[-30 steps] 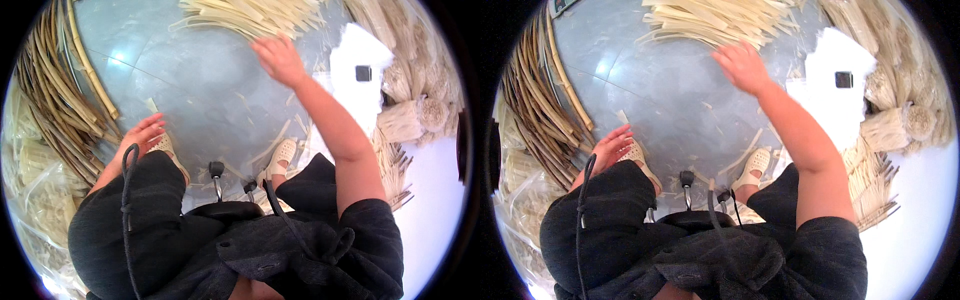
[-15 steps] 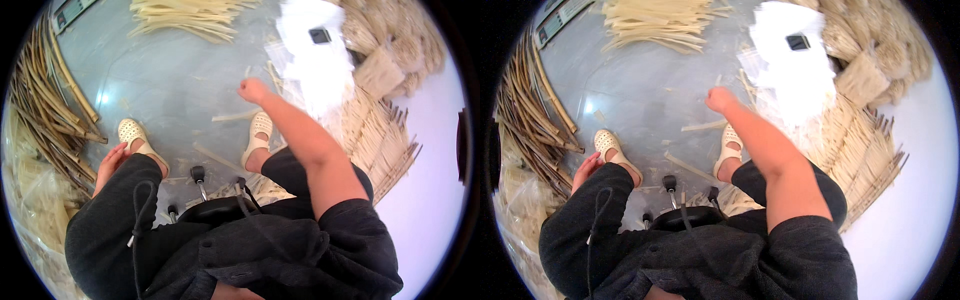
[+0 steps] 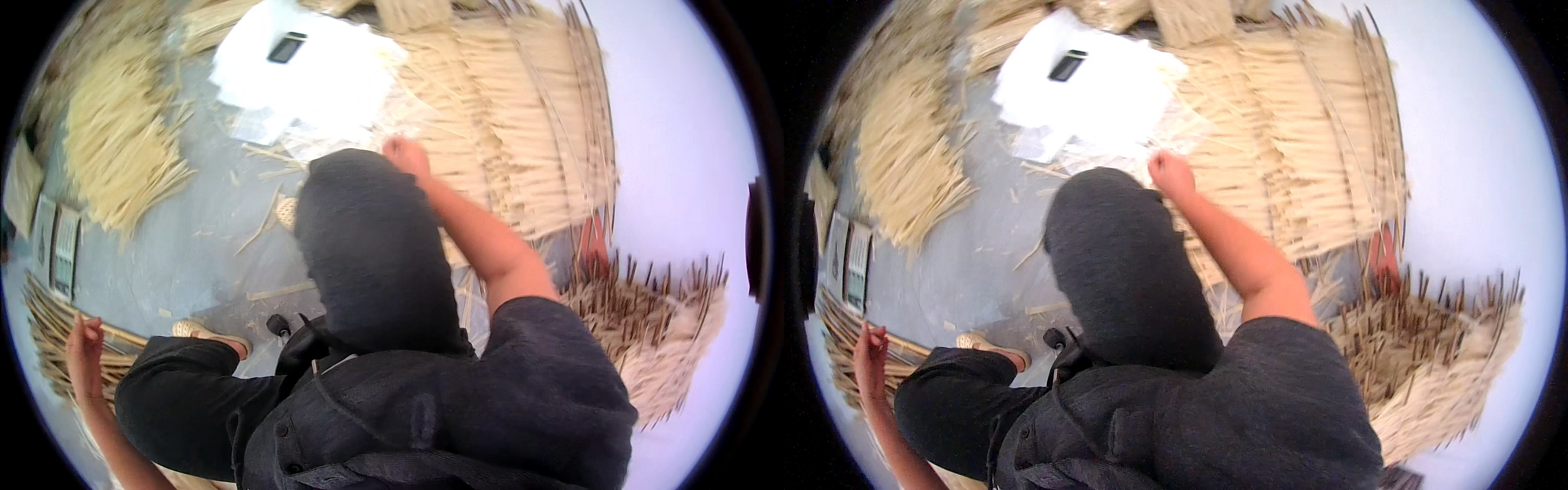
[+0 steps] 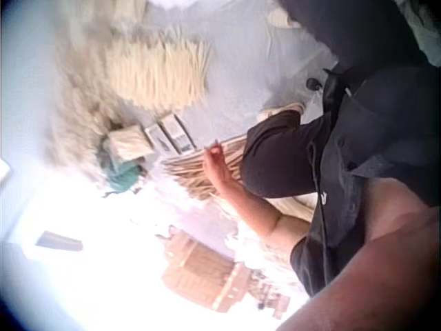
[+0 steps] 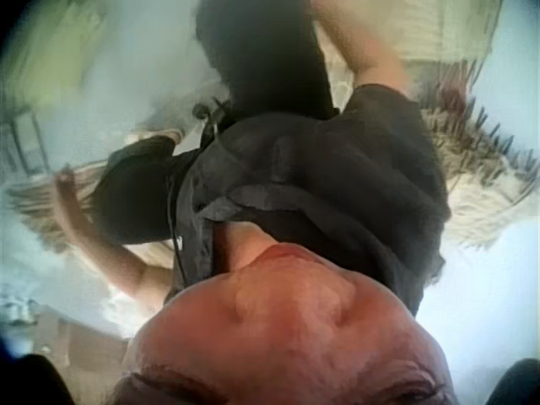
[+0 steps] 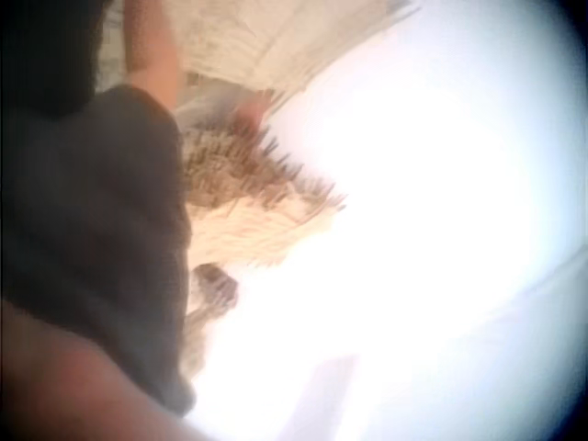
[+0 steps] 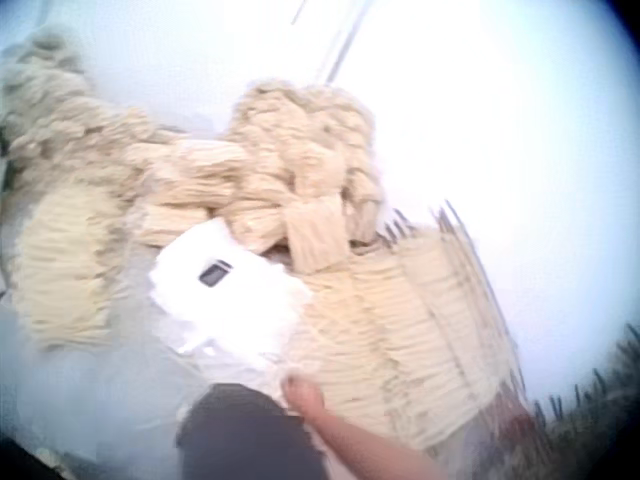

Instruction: The person threads long white strips onto a slotted bamboo stick and then gathers them into a bundle.

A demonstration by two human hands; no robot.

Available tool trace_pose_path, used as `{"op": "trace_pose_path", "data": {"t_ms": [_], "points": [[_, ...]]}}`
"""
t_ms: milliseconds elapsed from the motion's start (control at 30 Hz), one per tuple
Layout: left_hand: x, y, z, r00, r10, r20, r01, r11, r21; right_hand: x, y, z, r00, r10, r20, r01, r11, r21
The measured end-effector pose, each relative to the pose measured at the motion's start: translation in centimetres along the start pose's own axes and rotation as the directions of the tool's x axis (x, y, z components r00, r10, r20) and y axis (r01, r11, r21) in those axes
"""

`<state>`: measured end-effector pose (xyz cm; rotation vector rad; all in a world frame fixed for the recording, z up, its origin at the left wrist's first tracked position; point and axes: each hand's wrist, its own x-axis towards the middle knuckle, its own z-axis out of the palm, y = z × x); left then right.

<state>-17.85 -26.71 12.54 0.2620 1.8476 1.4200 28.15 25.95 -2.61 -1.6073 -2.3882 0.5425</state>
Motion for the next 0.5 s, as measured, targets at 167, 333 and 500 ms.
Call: {"op": "trace_pose_path", "data": {"t_ms": [167,333,500], "points": [[-1.3,8.3,8.2,0.996,0.085,0.035,-0.091,0.97,0.227,-20.4,17.7,8.2,0.966,0.254,0.042,-0.255,0.967,0.025],[-1.6,8.6,17.8,0.991,-0.041,0.124,-0.004,0.94,0.34,-24.8,31.1,3.1,0.709,0.564,-0.423,-0.632,0.774,-0.028],[-2.3,7.4,23.7,0.979,-0.115,0.167,0.056,0.944,0.324,-22.7,34.4,-3.6,0.494,0.865,0.091,-0.85,0.502,-0.158]]}}
